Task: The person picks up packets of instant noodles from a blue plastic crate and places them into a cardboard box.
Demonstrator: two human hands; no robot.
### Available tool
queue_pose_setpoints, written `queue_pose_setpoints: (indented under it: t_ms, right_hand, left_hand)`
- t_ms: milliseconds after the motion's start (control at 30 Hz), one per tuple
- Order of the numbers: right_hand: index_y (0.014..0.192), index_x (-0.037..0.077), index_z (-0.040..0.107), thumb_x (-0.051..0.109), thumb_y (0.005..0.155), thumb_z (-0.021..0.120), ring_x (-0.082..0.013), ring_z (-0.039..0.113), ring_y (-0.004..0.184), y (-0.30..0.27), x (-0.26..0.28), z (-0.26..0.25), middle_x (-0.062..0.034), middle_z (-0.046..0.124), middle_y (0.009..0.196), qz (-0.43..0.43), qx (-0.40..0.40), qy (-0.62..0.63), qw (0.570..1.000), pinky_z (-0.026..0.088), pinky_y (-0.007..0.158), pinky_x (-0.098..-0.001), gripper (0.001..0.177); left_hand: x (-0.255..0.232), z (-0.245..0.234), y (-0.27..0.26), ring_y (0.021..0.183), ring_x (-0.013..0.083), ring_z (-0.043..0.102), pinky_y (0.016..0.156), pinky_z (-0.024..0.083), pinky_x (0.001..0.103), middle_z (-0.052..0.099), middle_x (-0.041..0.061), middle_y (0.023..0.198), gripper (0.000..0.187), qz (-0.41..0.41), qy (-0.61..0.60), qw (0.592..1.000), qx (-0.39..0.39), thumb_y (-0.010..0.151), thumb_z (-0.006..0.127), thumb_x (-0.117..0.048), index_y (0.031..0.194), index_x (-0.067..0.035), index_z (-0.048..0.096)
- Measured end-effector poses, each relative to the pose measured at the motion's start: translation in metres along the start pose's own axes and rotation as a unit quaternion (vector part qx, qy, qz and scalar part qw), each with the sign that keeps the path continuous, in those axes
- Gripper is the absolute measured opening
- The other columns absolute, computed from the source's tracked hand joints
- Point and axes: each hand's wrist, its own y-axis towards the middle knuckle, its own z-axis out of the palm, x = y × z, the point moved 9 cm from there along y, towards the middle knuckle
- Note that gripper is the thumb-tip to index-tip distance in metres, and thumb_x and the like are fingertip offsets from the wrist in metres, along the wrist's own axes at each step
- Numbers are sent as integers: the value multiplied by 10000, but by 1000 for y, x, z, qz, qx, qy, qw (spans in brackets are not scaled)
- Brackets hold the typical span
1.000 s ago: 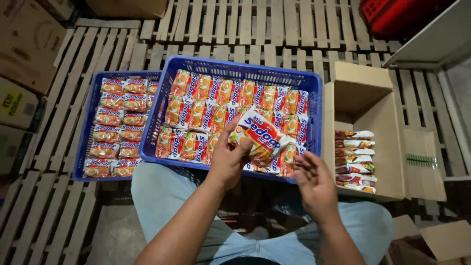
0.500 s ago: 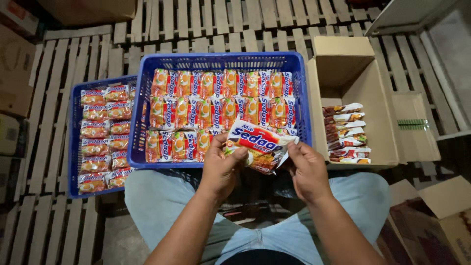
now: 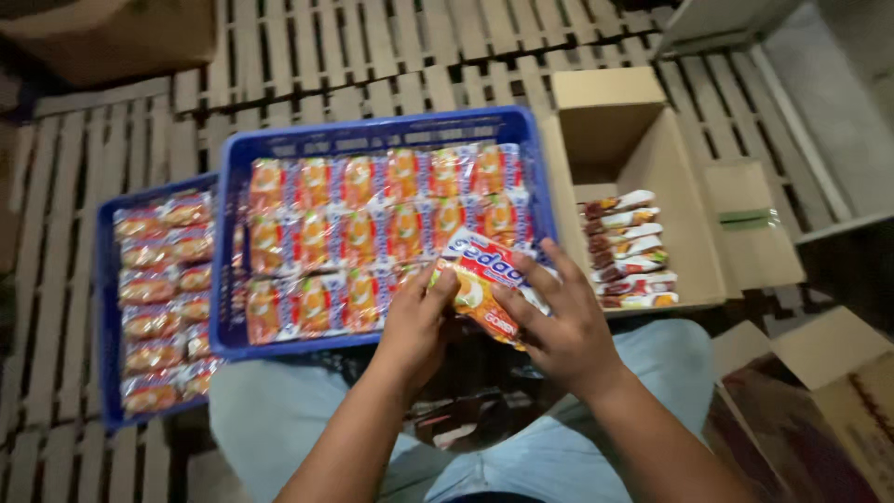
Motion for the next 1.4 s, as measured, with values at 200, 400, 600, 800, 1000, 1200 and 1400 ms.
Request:
queue_pose_setpoints:
  t_ms: [200,400,600,800,1000,1200,1400]
  right_hand:
    - [1367,138,760,269,852,795,-492,642,1345,-21,-76,-30,-133,733,1412,24,15,-7,1000,438,1191,-624,532]
    - [1613,120,560,-27,735,730,-368,488,1584,-29,-194,-74,-100,599,1651,213,207,-104,949,362,1313,-577,906]
    - [1469,123,688,-2,650,618,-337,614,1366,-29,-300,-64,-90,717,1463,155,259,-127,945,438,1199,-476,832]
    - [1449,201,701,79,791,695,-329,640,1347,-34,-370,18,-55,693,1522,146,396,-192,886,498,1114,-511,670]
    - [853,279,770,212,747,781,-250,743,712,-88,-429,124,52,774,784,18,361,-322,875,546,776,-406,125]
    - [1189,263,788,124,1000,607,-306,787,1077,-131,-468,174,-26,814,1142,206,601,-247,732,633,832,-490,296]
    - [1308,232,792,119,1047,569,-314,733,1268,-134,-472,185,-70,771,1358,240,690,-225,644,610,997,-475,361]
  left_hand:
    - [7,20,11,1111,275,785,904,615,365,770,222,1298,811,-12,242,958,151,1054,565,-521,1717,-98,366]
    - [43,-11,56,1221,258,786,984,666,406,810,82,1303,528,10,620,781,73,969,724,-412,1448,-196,665]
    - [78,-22,83,1114,348,713,805,615,551,782,22,1163,501,48,788,614,21,961,580,-633,1279,-264,702]
    - [90,-34,95,977,320,739,941,566,473,786,40,938,343,121,778,616,7,931,665,-572,1131,-299,718]
    - [108,-56,105,1009,335,788,889,634,494,861,-73,994,552,30,796,605,-13,904,581,-668,1325,-347,733]
    - [98,-52,99,1005,218,797,729,628,437,836,-100,985,500,-7,820,565,-91,844,603,-761,1247,-507,751]
    - [100,-48,98,1021,186,784,712,610,413,825,-157,1016,464,35,812,578,-71,863,620,-702,1224,-450,767]
